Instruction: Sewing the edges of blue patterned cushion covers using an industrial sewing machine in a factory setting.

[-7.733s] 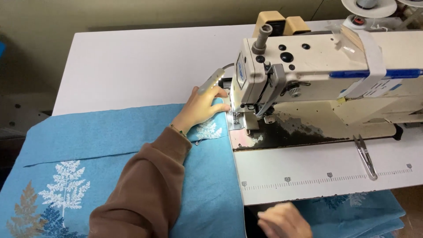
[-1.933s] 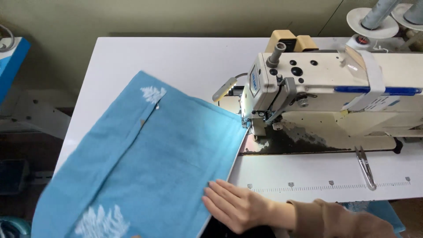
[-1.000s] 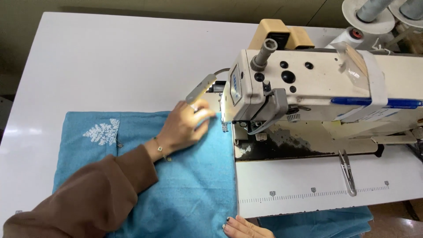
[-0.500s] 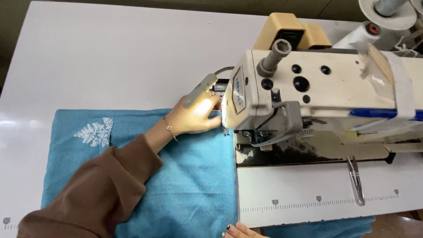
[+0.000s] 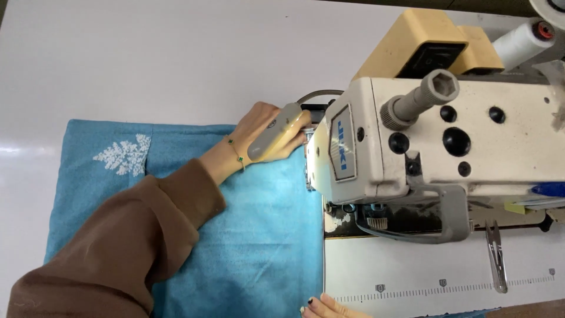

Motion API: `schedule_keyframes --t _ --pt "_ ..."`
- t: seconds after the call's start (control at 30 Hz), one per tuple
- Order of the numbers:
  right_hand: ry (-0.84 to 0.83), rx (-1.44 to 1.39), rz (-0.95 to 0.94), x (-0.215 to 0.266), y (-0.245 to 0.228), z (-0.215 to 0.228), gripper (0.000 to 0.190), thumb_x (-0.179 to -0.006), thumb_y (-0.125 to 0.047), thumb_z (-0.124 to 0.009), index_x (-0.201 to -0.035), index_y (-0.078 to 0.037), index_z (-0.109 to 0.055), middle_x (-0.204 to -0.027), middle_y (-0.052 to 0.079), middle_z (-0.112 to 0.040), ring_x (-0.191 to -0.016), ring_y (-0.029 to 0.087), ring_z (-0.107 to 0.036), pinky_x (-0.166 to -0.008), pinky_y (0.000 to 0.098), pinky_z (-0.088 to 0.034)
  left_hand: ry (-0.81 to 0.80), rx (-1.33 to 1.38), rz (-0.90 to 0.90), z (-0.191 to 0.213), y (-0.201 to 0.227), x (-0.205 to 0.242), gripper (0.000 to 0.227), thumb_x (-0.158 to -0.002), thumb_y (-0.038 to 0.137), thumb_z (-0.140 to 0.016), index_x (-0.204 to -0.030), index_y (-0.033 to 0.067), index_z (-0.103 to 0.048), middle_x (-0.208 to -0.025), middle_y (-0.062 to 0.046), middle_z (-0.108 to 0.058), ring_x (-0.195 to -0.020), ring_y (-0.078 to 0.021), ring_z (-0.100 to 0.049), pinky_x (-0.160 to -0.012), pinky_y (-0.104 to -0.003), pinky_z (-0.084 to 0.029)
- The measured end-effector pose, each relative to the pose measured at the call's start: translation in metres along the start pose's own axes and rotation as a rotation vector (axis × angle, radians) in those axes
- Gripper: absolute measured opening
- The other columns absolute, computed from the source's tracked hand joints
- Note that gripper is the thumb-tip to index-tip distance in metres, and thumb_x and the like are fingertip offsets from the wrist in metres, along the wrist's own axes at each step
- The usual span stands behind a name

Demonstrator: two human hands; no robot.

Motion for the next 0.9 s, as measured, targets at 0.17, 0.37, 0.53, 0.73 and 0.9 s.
schedule_keyframes --t 0.17,0.37,0.53,0.73,0.9 --pt "0.023 -0.229 -0.037 -0.043 0.051 0.054 0.061 -0.113 -0.021 -0.054 -0.162 -0.006 -0.021 -0.167 0.009 -0.035 -0.154 0.024 -0.04 -0.127 0.0375 -0.041 -0.193 0.38 0.11 -0.057 -0.057 -0.025 0.029 -0.105 0.044 -0.058 -0.102 0.0164 -0.052 -0.08 0.006 -0.056 -0.059 -0.0086 -0.054 -0.056 -0.026 -0.042" --pt "0.398 -0.615 -0.324 -0.086 0.138 0.134 0.039 -0.111 -0.025 -0.043 -0.107 -0.002 -0.074 -0.121 0.014 -0.076 -0.118 0.026 -0.075 -0.106 0.0439 -0.058 -0.018 -0.146 -0.078 -0.009 -0.068 -0.056 0.029 -0.11 0.041 -0.055 -0.102 0.0134 -0.056 -0.075 -0.002 -0.071 -0.057 -0.0312 -0.063 -0.045 -0.044 -0.044" --pt "0.388 -0.654 -0.323 -0.097 0.159 0.128 0.025 -0.103 -0.009 -0.05 -0.113 0.001 -0.071 -0.127 0.018 -0.072 -0.12 0.033 -0.073 -0.109 0.0477 -0.055 -0.017 -0.245 -0.054 -0.007 -0.095 -0.08 0.03 -0.112 0.044 -0.052 -0.105 0.0144 -0.056 -0.078 -0.004 -0.07 -0.059 -0.0341 -0.063 -0.049 -0.046 -0.046" --pt "0.435 -0.621 -0.402 -0.102 0.175 0.132 0.021 -0.101 -0.012 -0.062 -0.115 0.0 -0.072 -0.126 0.017 -0.073 -0.123 0.031 -0.071 -0.113 0.0481 -0.053 0.129 -0.433 -0.113 -0.002 -0.118 -0.105 0.031 -0.114 0.046 -0.054 -0.104 0.0158 -0.057 -0.083 -0.002 -0.072 -0.061 -0.0306 -0.067 -0.05 -0.045 -0.048" --pt "0.419 -0.634 -0.425 -0.106 0.181 0.139 0.023 -0.099 -0.01 -0.062 -0.118 0.001 -0.07 -0.129 0.016 -0.071 -0.125 0.033 -0.069 -0.115 0.0475 -0.051 0.387 -0.873 -0.24 0.013 -0.096 -0.105 0.013 -0.103 0.03 -0.057 -0.097 0.0185 -0.059 -0.078 0.003 -0.064 -0.064 -0.0203 -0.058 -0.057 -0.034 -0.04"
Point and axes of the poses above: each hand's wrist, its own x-axis away from the middle knuckle, its own z-axis out of the back of the hand, y = z × x, the point moved 10 cm from there along -x, towards the middle knuckle
